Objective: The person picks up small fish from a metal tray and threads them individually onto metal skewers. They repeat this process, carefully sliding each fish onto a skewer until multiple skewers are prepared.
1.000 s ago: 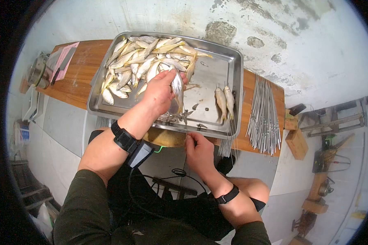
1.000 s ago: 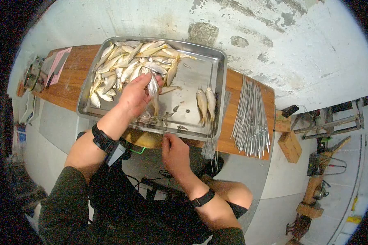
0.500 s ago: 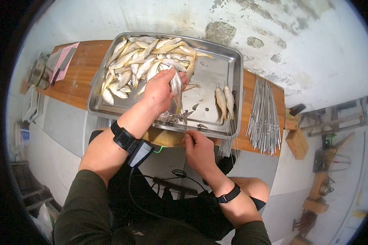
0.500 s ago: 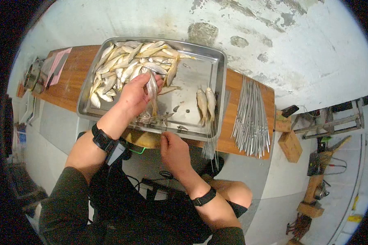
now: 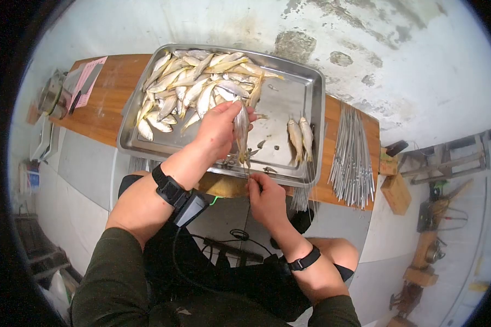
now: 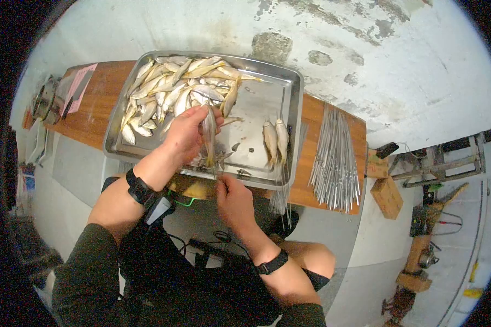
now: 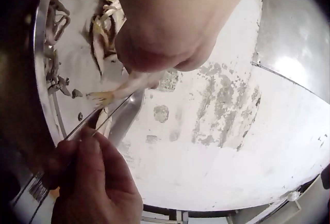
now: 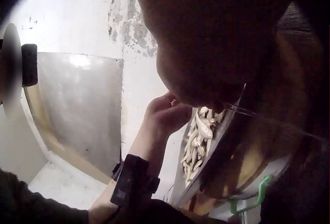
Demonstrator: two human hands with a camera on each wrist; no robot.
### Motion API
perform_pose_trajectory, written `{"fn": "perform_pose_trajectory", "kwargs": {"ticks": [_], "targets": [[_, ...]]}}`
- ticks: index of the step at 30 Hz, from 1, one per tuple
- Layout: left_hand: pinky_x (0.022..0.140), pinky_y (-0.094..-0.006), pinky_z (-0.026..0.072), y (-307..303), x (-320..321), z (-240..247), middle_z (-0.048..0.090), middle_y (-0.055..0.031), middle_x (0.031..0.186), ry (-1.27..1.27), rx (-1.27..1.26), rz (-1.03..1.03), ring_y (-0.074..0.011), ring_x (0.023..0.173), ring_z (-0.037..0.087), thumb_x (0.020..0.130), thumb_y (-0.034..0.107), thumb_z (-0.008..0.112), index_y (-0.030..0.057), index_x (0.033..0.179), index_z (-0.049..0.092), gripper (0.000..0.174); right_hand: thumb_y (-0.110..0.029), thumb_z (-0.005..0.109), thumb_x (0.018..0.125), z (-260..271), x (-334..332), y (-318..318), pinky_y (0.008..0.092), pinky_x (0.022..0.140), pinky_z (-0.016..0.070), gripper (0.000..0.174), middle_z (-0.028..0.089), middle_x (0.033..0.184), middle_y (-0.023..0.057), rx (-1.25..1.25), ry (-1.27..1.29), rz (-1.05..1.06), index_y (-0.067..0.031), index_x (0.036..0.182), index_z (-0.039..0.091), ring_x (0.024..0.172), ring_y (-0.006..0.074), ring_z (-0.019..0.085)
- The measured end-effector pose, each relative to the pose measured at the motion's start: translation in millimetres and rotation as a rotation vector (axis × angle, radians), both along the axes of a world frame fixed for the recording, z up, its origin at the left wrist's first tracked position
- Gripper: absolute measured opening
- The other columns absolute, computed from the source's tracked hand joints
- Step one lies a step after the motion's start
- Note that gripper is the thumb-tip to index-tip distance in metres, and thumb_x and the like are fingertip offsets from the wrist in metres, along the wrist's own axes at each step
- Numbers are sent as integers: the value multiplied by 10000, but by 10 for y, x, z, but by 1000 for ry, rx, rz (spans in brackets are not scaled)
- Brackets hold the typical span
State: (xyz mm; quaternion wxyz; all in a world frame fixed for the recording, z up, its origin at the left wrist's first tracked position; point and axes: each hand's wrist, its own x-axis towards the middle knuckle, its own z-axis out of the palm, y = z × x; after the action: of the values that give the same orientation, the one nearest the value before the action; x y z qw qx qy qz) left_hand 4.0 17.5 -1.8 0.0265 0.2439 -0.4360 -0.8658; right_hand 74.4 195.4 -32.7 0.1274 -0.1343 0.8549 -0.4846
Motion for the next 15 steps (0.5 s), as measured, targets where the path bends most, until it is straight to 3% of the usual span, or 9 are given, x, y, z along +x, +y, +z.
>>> {"fn": "perform_pose_trajectory", "kwargs": {"ticks": [2,3,6,8,15], "targets": [[811,-357,532,4,-9,1,643,-105,993,5,-10,6,-218,912,638,955,217,508,12,1031,565,226,-121,557,902,-133,25,26,294,623,495,161,657,730,106,-31,114,5,11,968,621,633,168,635],[811,-357,532,14,-7,12,643,-105,993,4,-8,5,-218,912,638,955,217,508,12,1031,565,226,-121,557,902,-121,23,35,294,623,495,161,657,730,106,-29,112,5,11,968,621,633,168,635],[811,-355,533,23,-11,52,647,-104,991,11,-15,-6,-214,907,637,956,216,504,12,1027,569,226,-123,560,898,-24,3,38,311,637,499,163,658,744,123,10,144,0,10,976,616,660,200,646],[809,-354,532,26,-16,52,650,-102,987,0,-13,-6,-208,903,636,960,223,498,11,1025,574,234,-130,560,872,16,4,33,424,721,500,171,636,871,217,-11,54,-20,-10,982,613,832,396,623],[800,-344,526,14,-7,-1,645,-97,985,36,-14,-50,-201,906,634,968,250,486,11,1021,580,262,-137,534,899,23,12,6,429,699,494,153,632,830,210,-15,23,-9,-8,956,594,803,394,625]]}}
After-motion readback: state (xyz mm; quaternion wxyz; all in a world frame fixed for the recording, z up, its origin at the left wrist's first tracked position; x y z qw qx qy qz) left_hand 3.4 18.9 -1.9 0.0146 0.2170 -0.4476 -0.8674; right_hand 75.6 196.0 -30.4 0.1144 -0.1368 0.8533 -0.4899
